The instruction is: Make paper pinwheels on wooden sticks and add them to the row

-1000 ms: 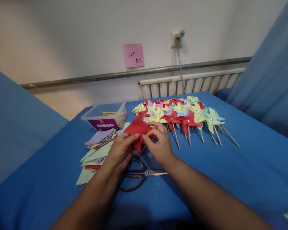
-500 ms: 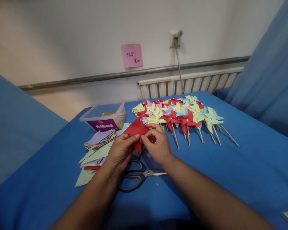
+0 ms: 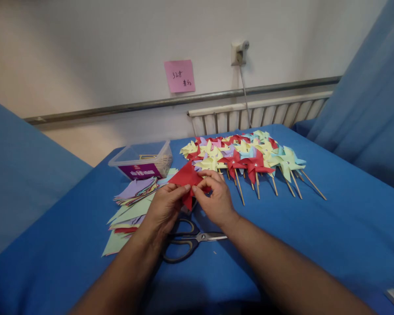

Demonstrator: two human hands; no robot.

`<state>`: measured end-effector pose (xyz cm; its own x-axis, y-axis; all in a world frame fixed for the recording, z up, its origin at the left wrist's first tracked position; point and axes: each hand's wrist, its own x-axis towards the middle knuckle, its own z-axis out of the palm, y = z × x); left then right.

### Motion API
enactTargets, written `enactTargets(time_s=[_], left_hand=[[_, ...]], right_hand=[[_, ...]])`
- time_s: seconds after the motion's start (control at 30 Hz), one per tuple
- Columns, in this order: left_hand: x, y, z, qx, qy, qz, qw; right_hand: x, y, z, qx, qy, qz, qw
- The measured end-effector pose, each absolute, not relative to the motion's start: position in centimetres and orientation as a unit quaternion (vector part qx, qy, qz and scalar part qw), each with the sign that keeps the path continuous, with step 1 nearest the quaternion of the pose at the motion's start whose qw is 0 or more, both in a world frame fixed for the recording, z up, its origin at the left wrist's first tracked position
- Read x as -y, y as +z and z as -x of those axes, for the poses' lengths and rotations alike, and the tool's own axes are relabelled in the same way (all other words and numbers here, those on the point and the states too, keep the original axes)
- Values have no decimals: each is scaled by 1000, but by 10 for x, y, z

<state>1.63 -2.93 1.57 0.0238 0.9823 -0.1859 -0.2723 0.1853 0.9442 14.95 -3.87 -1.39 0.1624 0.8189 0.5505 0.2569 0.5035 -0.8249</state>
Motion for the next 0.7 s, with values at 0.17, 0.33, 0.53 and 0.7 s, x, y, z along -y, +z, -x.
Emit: enactTargets(time_s=[0.17, 0.33, 0.53, 0.7], left_hand=[[25, 18, -9, -497, 496, -435, 564], [23, 26, 0, -513, 406, -592, 471], [26, 27, 5, -489, 322, -688, 430], [26, 30, 9, -498, 271, -729, 383]], right_hand=[[32, -12, -161, 531, 291, 420, 676], [25, 1, -180, 502, 394, 386, 666], [33, 0, -175, 610, 443, 386, 533], [32, -8, -168, 644, 431, 392, 495]])
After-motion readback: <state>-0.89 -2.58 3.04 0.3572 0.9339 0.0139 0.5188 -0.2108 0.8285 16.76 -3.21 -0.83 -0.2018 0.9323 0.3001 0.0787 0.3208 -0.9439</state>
